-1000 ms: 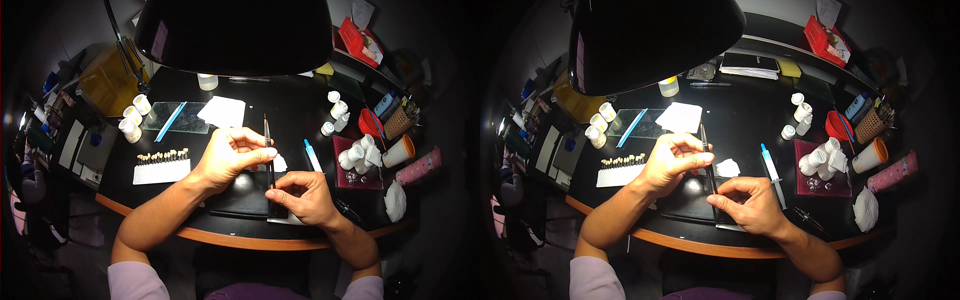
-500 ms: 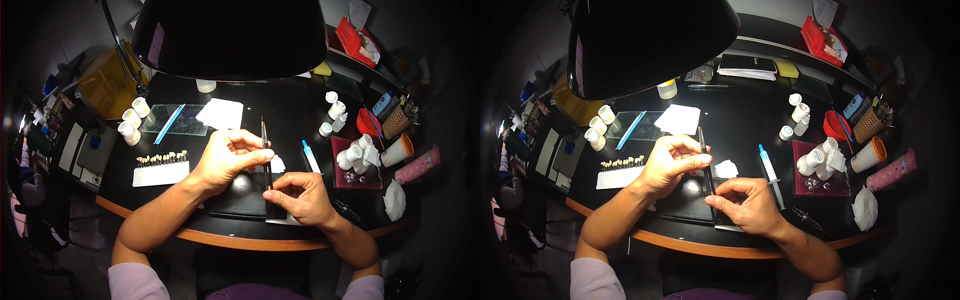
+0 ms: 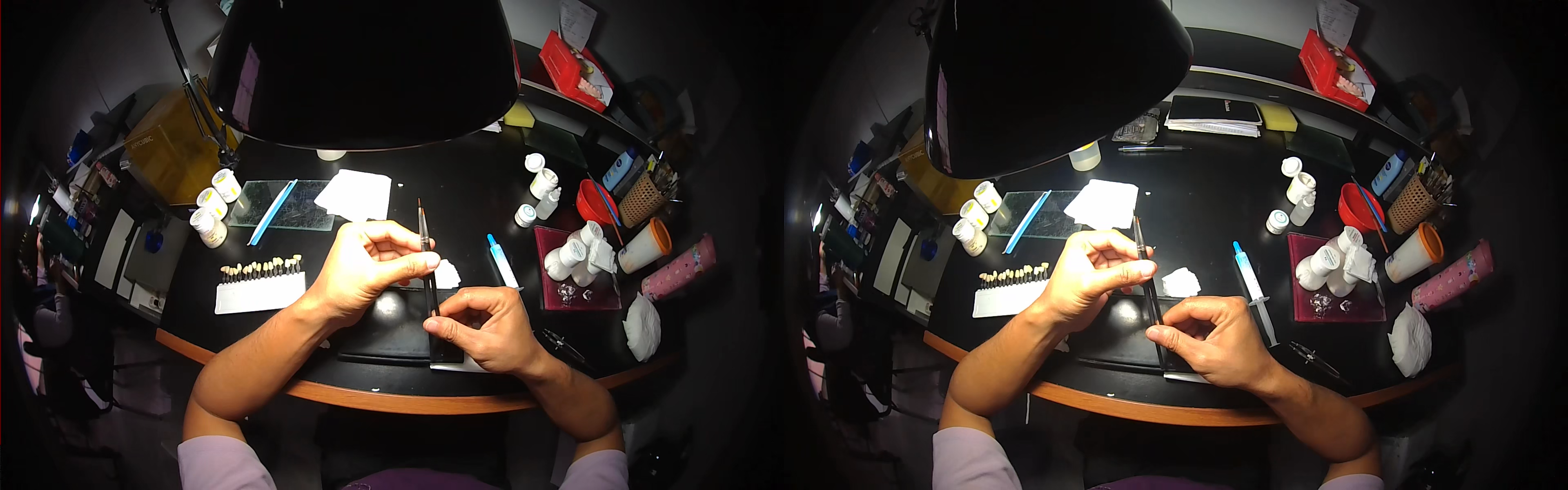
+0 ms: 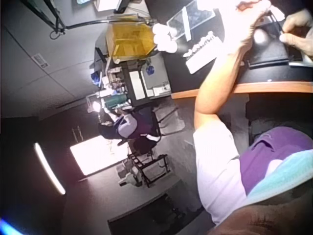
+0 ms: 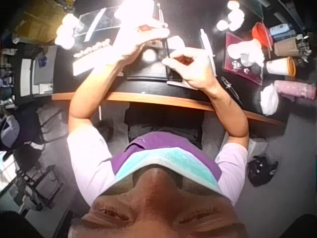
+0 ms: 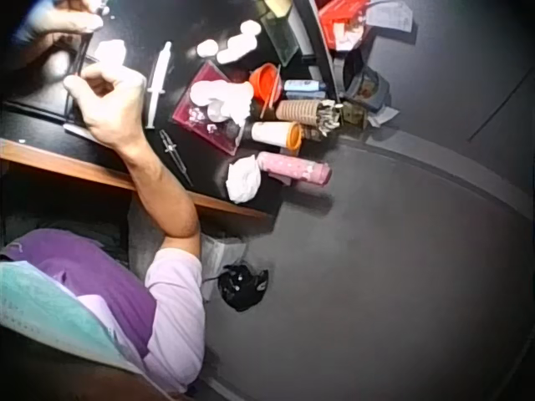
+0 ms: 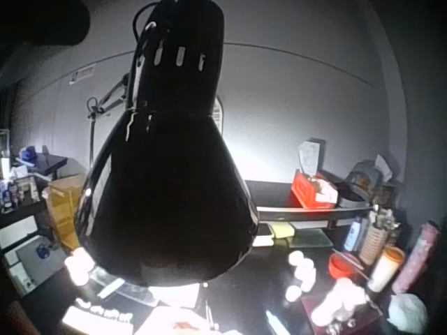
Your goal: The person picks up a small brush and applies dental staining liquid to a prosthetic tooth crown held in the other hand. The person rotates the crown to apply the stain evenly and then wipes the brush clean with a small cloth.
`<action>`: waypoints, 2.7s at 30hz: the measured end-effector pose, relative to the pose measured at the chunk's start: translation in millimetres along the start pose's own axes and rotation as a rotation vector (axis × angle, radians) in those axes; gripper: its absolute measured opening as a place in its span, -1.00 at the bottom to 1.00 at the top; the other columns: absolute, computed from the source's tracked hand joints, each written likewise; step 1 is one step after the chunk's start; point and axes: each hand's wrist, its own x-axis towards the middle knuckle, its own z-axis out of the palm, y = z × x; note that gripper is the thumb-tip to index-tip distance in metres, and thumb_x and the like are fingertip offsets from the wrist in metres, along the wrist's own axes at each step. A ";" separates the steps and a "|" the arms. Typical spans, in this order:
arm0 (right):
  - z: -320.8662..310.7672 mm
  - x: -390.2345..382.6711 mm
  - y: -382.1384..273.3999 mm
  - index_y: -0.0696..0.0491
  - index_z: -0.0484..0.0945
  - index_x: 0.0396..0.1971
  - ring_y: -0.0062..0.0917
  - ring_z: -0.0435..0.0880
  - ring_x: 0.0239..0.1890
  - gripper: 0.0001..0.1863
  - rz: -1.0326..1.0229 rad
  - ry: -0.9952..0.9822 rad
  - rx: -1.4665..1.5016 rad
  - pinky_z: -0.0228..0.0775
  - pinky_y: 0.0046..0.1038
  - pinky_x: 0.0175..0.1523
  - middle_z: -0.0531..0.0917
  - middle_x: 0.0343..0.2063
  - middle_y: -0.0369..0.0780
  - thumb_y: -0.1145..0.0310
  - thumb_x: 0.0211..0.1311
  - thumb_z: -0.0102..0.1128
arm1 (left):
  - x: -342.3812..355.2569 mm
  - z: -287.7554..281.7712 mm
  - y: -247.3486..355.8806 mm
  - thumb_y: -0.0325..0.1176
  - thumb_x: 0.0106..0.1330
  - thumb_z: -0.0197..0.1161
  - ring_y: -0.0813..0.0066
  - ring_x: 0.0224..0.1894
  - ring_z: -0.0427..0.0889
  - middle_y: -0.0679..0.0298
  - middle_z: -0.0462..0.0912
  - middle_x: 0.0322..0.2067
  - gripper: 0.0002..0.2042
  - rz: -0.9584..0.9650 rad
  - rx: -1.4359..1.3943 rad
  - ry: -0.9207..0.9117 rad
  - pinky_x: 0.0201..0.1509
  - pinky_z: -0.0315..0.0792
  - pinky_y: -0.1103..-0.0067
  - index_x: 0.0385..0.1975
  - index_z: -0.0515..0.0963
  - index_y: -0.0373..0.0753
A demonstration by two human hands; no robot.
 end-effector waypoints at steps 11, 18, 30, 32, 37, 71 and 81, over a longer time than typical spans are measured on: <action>0.9 -1.0 5.2 0.18 0.75 -0.40 -0.88 0.52 -0.53 -0.87 -0.022 0.013 0.020 0.28 -0.70 -0.47 0.67 -0.57 -0.39 0.44 0.29 0.49 | 0.5 -1.5 -0.4 -0.53 0.23 0.53 0.53 -0.25 0.79 0.19 0.79 -0.29 -0.82 0.004 -0.028 -0.019 -0.21 0.62 0.67 -0.22 0.69 -0.31; 1.4 -0.2 6.7 0.17 0.75 -0.39 -0.88 0.53 -0.53 -0.88 -0.054 0.029 0.037 0.29 -0.70 -0.47 0.68 -0.56 -0.39 0.45 0.28 0.49 | 0.4 -2.8 1.2 -0.53 0.22 0.54 0.51 -0.23 0.80 0.17 0.79 -0.27 -0.81 0.004 -0.044 -0.025 -0.19 0.64 0.67 -0.21 0.70 -0.36; 1.0 1.0 3.5 0.18 0.75 -0.42 -0.85 0.55 -0.54 -0.86 -0.073 0.061 -0.006 0.32 -0.68 -0.47 0.70 -0.56 -0.36 0.44 0.27 0.50 | 2.1 -5.7 2.8 -0.51 0.22 0.55 0.53 -0.23 0.81 0.20 0.80 -0.28 -0.81 -0.010 -0.024 -0.019 -0.26 0.58 0.70 -0.23 0.68 -0.30; 1.2 0.9 3.1 0.18 0.76 -0.42 -0.86 0.55 -0.54 -0.86 -0.067 0.064 -0.013 0.31 -0.68 -0.47 0.69 -0.57 -0.36 0.44 0.27 0.50 | 2.0 -6.3 2.0 -0.46 0.23 0.55 0.56 -0.24 0.80 0.23 0.81 -0.30 -0.82 0.004 -0.018 -0.030 -0.28 0.54 0.72 -0.23 0.69 -0.26; 1.4 0.4 4.3 0.18 0.76 -0.42 -0.87 0.51 -0.55 -0.86 -0.075 0.078 -0.034 0.28 -0.67 -0.48 0.68 -0.59 -0.38 0.43 0.26 0.51 | 2.5 -5.2 2.5 -0.45 0.22 0.55 0.58 -0.24 0.78 0.22 0.81 -0.28 -0.81 -0.004 0.000 -0.024 -0.29 0.50 0.69 -0.23 0.68 -0.24; 2.2 0.4 4.9 0.18 0.75 -0.42 -0.86 0.48 -0.55 -0.85 -0.067 0.097 -0.023 0.25 -0.67 -0.48 0.66 -0.59 -0.40 0.43 0.26 0.51 | 3.1 -7.0 3.2 -0.49 0.22 0.53 0.56 -0.22 0.77 0.17 0.80 -0.22 -0.83 -0.034 0.035 -0.003 -0.30 0.47 0.68 -0.24 0.68 -0.23; 1.3 0.4 3.3 0.19 0.75 -0.42 -0.86 0.50 -0.55 -0.85 -0.083 0.093 -0.037 0.27 -0.67 -0.48 0.66 -0.58 -0.39 0.43 0.26 0.51 | 3.3 -6.9 2.7 -0.49 0.22 0.53 0.55 -0.22 0.77 0.16 0.80 -0.23 -0.82 -0.024 0.022 -0.016 -0.29 0.47 0.67 -0.24 0.68 -0.25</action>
